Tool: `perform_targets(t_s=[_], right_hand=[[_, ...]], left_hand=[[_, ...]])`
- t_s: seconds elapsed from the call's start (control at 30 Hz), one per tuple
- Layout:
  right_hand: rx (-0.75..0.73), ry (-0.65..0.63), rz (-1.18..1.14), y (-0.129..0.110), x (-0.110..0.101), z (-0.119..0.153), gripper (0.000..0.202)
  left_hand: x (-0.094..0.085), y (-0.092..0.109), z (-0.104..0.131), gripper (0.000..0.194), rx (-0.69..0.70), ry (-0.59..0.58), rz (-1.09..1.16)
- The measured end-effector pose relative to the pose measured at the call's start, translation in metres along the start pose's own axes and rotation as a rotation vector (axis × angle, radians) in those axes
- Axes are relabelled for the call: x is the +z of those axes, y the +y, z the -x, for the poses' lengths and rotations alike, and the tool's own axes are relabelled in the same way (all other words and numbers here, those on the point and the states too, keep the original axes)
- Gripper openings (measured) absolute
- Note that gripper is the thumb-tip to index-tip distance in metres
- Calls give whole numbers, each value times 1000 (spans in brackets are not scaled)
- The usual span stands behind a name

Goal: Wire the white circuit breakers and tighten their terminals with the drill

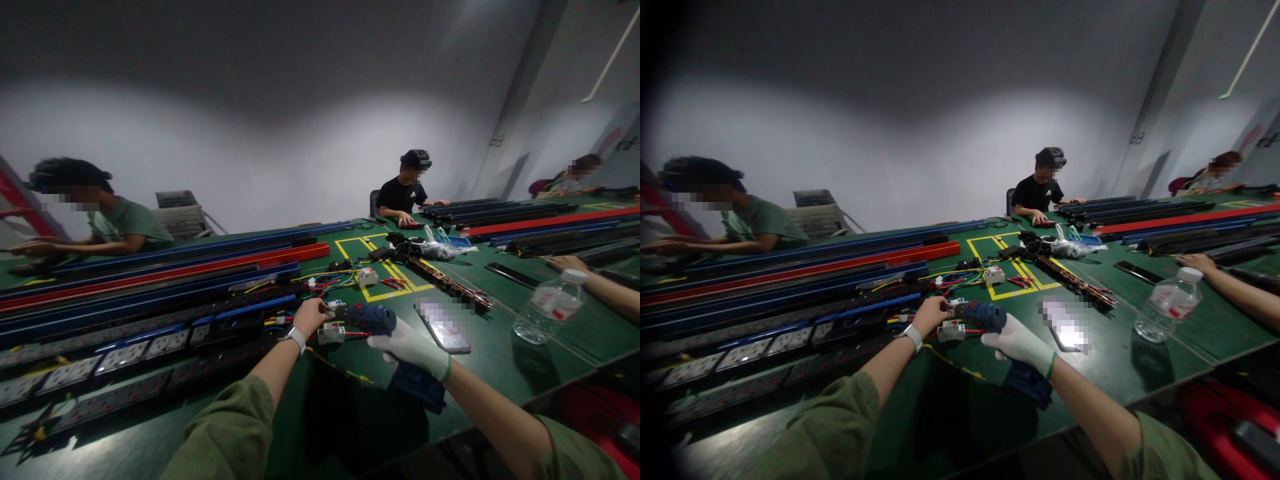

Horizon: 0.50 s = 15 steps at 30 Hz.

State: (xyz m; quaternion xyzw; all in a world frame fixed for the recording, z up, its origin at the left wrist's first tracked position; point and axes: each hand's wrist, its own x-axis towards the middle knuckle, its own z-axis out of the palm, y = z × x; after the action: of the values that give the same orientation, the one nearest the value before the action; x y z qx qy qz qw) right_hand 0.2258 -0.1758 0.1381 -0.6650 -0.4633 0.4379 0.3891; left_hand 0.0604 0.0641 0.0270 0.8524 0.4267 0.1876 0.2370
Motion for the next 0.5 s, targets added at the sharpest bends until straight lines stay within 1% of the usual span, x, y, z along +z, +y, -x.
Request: perform_targets(t_s=[0.17,0.33,0.5], right_hand=[[-13,-27,-29,2,1,0,40],[-12,9,-17,4,2,-1,38],[5,16,-15,2,3,0,34]], left_hand=[[-1,1,0,19,-29,-3,-8],[-1,1,0,23,-13,-4,-1],[1,2,0,18,-25,6,-8]])
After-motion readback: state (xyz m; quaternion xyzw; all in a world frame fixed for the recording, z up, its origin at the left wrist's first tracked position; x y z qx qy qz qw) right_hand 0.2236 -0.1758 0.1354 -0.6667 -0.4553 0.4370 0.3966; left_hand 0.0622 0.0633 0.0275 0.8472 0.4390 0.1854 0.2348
